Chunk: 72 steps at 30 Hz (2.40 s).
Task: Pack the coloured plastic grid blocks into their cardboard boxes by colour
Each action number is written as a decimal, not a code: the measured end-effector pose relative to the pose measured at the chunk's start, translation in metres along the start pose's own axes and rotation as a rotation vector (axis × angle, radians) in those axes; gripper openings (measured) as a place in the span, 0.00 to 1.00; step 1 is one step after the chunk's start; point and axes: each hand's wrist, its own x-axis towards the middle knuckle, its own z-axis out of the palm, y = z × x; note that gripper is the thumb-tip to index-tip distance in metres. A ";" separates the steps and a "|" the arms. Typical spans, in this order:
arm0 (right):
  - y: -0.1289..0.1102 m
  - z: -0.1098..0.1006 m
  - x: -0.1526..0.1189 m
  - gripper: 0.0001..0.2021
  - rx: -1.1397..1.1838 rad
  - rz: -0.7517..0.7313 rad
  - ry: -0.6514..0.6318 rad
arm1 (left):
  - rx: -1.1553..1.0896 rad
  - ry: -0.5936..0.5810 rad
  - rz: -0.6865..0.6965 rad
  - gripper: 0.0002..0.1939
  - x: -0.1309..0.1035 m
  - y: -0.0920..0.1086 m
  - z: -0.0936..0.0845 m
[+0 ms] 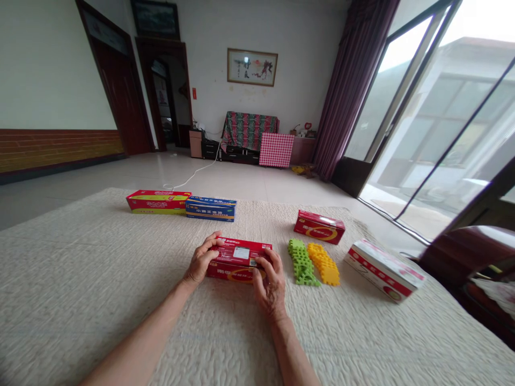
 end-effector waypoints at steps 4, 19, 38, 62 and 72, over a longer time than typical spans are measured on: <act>-0.001 0.002 -0.001 0.10 -0.041 0.036 0.035 | 0.012 -0.018 -0.001 0.12 0.001 0.001 0.000; 0.019 0.012 -0.007 0.30 0.201 0.490 0.099 | 0.425 0.001 0.290 0.12 -0.002 0.014 0.002; 0.068 0.051 0.037 0.31 -0.195 0.255 0.294 | 1.034 -0.198 0.556 0.24 0.061 -0.015 0.054; 0.106 0.019 0.147 0.39 -0.377 0.315 0.085 | 0.930 -0.288 0.577 0.26 0.179 -0.043 0.100; 0.172 -0.155 0.170 0.33 -1.089 0.626 -0.143 | 0.695 -0.435 0.472 0.34 0.171 -0.040 0.258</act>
